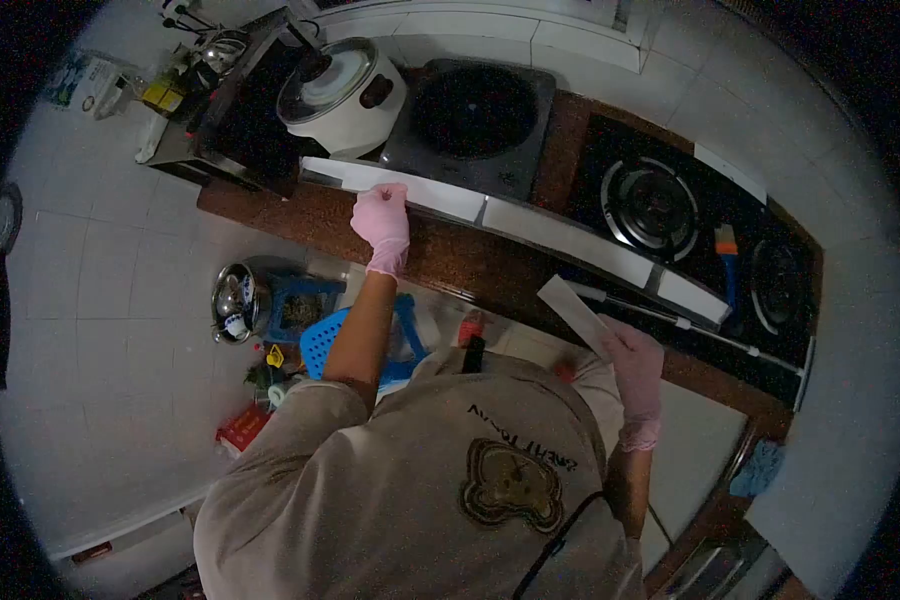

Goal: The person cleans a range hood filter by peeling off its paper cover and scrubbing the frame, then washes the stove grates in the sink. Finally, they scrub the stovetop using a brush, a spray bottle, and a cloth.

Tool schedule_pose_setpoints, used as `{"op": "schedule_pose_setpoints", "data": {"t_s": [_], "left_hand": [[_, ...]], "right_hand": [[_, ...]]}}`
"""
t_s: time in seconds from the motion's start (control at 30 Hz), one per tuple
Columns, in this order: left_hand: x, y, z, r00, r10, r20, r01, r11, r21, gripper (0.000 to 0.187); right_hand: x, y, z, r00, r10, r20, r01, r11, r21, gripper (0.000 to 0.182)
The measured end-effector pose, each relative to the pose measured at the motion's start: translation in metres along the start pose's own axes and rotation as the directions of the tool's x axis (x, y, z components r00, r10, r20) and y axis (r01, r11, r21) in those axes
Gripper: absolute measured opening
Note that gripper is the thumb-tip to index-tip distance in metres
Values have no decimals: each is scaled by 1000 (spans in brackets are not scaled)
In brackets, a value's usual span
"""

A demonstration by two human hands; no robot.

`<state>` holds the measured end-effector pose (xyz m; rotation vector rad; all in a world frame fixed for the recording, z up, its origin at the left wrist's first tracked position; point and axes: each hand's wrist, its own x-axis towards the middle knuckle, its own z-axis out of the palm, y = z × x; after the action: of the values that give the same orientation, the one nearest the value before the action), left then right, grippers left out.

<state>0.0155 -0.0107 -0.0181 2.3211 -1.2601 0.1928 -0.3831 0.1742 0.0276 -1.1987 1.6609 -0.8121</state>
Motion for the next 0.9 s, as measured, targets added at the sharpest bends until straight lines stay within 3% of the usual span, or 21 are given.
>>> {"op": "schedule_pose_setpoints", "data": {"t_s": [0.07, 0.1, 0.13, 0.2, 0.23, 0.3, 0.33, 0.5, 0.6, 0.77, 0.87, 0.9], "left_hand": [[-6, 9, -16, 996, -79, -50, 66, 971, -228, 26], [-14, 21, -28, 985, -33, -170, 0, 982, -191, 31], [-24, 28, -35, 986, -28, -163, -5, 981, -196, 31], [-45, 38, -41, 986, 169, -8, -164, 945, -282, 31], [-55, 46, -37, 964, 246, 101, -210, 936, -282, 27], [-75, 64, -37, 945, 278, 174, -183, 887, -423, 27], [-81, 69, -38, 928, 340, 154, -263, 888, -377, 28], [-87, 82, -17, 918, 373, 134, -320, 897, -306, 29], [-86, 85, -7, 917, 386, 94, -353, 900, -254, 27], [-87, 90, -1, 919, 395, 14, -380, 893, -240, 21], [-85, 88, 1, 933, 356, 42, -326, 892, -314, 19], [-85, 87, 1, 922, 387, -29, -371, 857, -356, 18]], "right_hand": [[-2, -8, -1, 1000, -2, 8, 2, 998, -62, 27], [-2, -13, -2, 1000, 1, -2, -1, 998, -63, 27], [-4, -18, -2, 1000, 27, -10, -28, 998, -58, 27], [-5, -13, -4, 998, 60, -19, -61, 997, -52, 27], [-2, -3, -4, 1000, 0, -12, 0, 998, -68, 27], [-2, 2, -5, 998, -60, -1, 59, 994, -87, 27], [-3, -2, -4, 998, -58, -3, 58, 997, -50, 26], [-8, -8, -7, 1000, 27, 0, -27, 997, 68, 26], [-11, -1, -9, 998, -55, -8, 55, 998, -28, 26], [-18, -12, -10, 999, 32, -22, -35, 990, -139, 28], [-16, -2, -9, 1000, -10, -29, 6, 992, -124, 27], [-16, -3, -9, 1000, -10, -29, 6, 992, -123, 27]]}}
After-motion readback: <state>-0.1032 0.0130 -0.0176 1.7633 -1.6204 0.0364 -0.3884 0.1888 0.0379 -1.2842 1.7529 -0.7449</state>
